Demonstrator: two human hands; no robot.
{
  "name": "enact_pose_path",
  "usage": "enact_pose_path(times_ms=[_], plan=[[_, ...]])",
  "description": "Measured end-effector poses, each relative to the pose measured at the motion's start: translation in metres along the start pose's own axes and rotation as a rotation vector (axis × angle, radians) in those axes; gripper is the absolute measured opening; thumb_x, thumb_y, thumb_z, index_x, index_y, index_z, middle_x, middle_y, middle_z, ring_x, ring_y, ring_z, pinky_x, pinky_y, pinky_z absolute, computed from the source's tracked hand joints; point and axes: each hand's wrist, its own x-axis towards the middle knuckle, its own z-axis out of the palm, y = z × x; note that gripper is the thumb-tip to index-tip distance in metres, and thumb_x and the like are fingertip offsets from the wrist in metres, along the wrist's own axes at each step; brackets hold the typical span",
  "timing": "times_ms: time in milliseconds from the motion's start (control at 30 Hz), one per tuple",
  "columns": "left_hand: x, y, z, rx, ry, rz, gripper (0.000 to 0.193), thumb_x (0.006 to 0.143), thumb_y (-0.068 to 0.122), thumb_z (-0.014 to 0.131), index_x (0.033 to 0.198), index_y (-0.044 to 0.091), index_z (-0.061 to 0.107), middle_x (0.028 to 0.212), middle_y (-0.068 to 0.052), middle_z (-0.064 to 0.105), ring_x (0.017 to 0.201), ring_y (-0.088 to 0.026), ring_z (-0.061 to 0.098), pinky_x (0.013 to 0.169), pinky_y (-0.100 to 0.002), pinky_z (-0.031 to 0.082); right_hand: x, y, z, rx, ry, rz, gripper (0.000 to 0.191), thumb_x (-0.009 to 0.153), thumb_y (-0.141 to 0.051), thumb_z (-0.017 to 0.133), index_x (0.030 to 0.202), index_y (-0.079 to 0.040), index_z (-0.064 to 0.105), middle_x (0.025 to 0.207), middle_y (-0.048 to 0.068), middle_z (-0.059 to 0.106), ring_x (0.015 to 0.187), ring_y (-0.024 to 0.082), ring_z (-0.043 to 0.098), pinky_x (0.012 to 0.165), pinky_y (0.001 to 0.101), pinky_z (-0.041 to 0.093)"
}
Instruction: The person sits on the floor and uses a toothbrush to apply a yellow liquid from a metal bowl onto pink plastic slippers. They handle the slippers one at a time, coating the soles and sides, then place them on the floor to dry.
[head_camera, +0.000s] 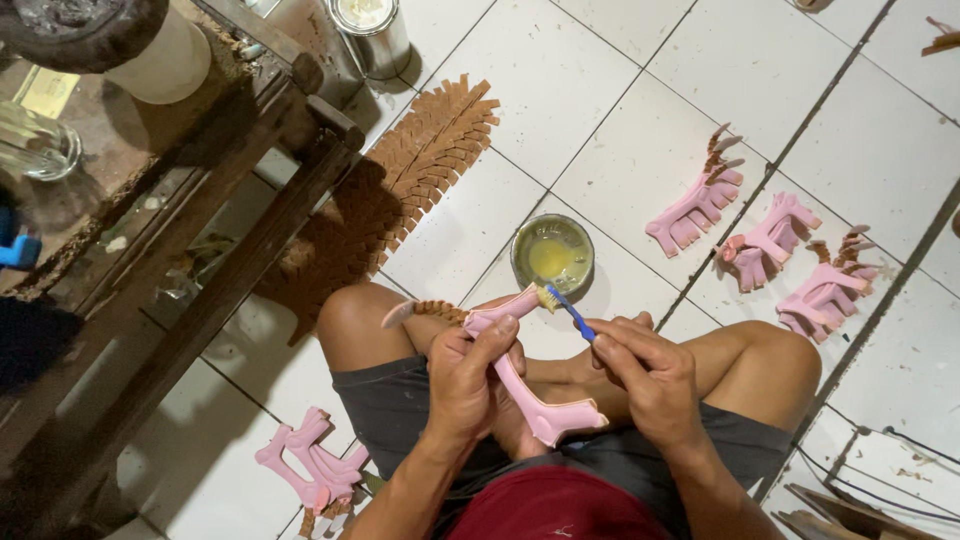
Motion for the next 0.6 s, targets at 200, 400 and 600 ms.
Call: enact_pose_path(times_ms=[200, 400, 600], plan=[[0.000, 0.008, 0.003, 0.101, -0.009, -0.020, 0.038, 0.101, 0.014, 0.061, 0.129, -0.012, 0.066, 0.065, -0.004, 0.061, 0.053, -0.007, 0.052, 0.048, -0.021, 0.041, 0.001, 0.000, -0.007, 0.146, -0.020, -0.024, 0.027, 0.102, -0.005, 0.059, 0.121, 0.009, 0.071, 0.077, 0.004, 0.061, 0.064, 0.007, 0.048, 0.059, 0.0189, 0.037], [0.007, 0.009, 0.008, -0.069, 0.006, 0.004, 0.035, 0.102, 0.010, 0.061, 0.129, -0.011, 0.064, 0.068, -0.004, 0.061, 0.057, -0.007, 0.053, 0.051, -0.021, 0.041, 0.000, 0.015, -0.008, 0.613, 0.023, 0.081, 0.039, 0.108, -0.018, 0.047, 0.126, 0.010, 0.068, 0.075, 0.003, 0.058, 0.059, 0.006, 0.040, 0.054, 0.0185, 0.031], [0.007, 0.009, 0.009, 0.000, -0.009, 0.002, 0.038, 0.101, 0.012, 0.062, 0.130, -0.011, 0.065, 0.067, -0.006, 0.063, 0.056, -0.008, 0.053, 0.052, -0.021, 0.042, -0.004, 0.004, 0.003, -0.037, 0.067, -0.084, 0.027, 0.102, -0.004, 0.060, 0.125, 0.007, 0.070, 0.077, 0.004, 0.060, 0.067, 0.009, 0.050, 0.070, 0.0216, 0.042]])
